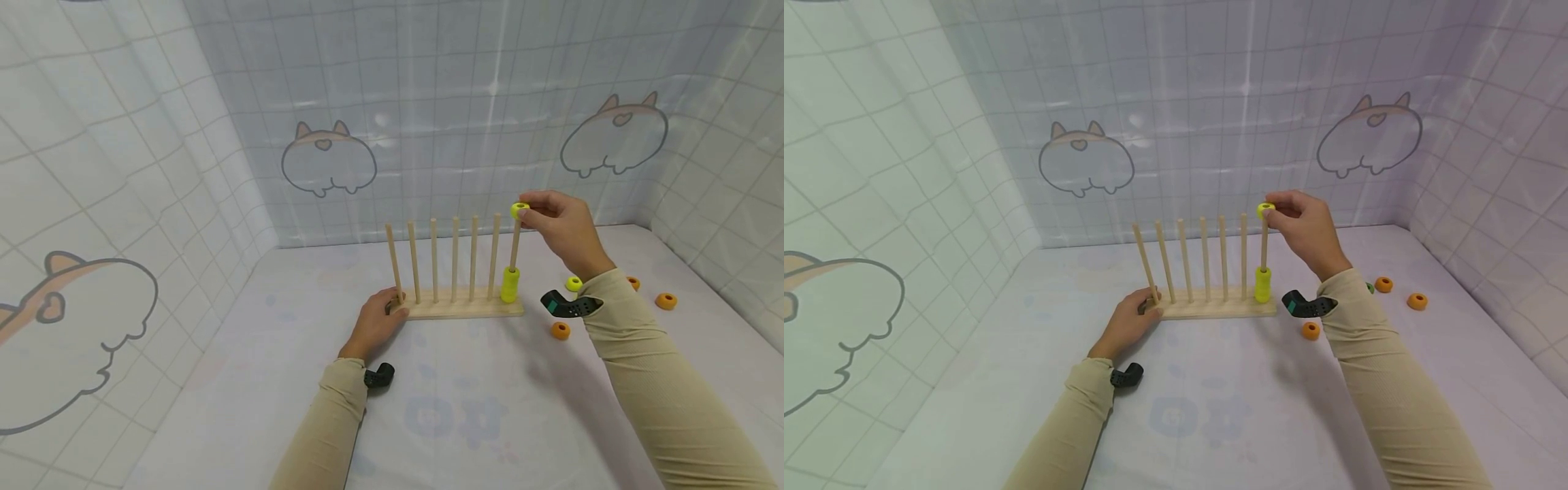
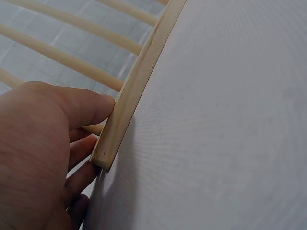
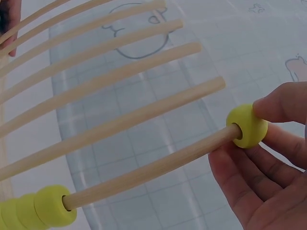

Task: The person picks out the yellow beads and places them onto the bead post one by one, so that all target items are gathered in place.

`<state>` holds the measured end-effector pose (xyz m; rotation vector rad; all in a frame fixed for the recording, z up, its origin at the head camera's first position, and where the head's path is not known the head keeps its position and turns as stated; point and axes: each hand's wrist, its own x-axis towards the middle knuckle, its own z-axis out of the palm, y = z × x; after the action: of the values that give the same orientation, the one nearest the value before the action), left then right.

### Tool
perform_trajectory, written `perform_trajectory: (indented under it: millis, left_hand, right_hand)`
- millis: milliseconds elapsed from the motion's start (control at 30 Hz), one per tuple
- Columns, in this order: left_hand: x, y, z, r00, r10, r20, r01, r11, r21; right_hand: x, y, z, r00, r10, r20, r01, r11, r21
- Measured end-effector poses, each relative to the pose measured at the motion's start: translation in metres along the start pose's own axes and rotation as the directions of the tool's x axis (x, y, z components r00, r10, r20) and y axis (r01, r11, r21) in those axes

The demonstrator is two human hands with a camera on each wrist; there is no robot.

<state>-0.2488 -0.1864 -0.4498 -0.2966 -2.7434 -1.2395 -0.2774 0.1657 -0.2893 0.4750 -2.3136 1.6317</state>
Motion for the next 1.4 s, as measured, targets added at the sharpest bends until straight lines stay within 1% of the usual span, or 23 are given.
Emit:
perform_trajectory:
  millis: [233,400,500,633,800,967,1167,1400]
  left_hand:
    - [0.0,0.0,0.001,1.0,0.01,0.003,-0.01,1.0,-0.017]
    - [0.0,0.0,0.001,1.0,0.001,0.006,-0.001,1.0,-0.012]
    - [0.001,0.001,0.001,1.0,0.003,0.009,-0.003,1.0,-0.008]
    - [0.001,0.002,0.0,1.0,0.005,0.01,-0.005,1.0,-0.003]
    - [0.002,-0.001,0.0,1.0,-0.007,0.006,0.007,1.0,0.007]
    - [0.001,-0.001,0.001,1.0,-0.009,0.005,0.009,1.0,0.02]
    - [0.0,0.001,-0.001,1.0,-0.013,0.007,0.013,1.0,-0.007]
    - [0.0,0.001,-0.001,1.0,-0.014,0.012,0.014,1.0,-0.014]
  right_hand:
    - [-0.002,0.002,-0.004,1.0,0.0,-0.002,-0.001,0.998,-0.07]
    - [-0.007,0.008,-0.009,0.999,-0.03,-0.03,0.028,0.998,-0.052]
    - [-0.014,0.014,-0.013,0.998,-0.028,-0.056,0.026,0.999,-0.03]
    - [-0.025,0.025,-0.017,0.995,0.028,-0.098,-0.029,1.0,-0.008]
    - [-0.037,0.038,-0.021,0.987,0.097,-0.125,-0.1,0.995,-0.012]
    - [-0.047,0.05,-0.025,0.984,0.123,-0.128,-0.125,0.992,-0.012]
    - [-0.057,0.066,-0.033,0.98,0.158,-0.124,-0.158,0.987,0.008]
    - [-0.065,0.081,-0.045,0.972,0.204,-0.113,-0.209,0.977,-0.036]
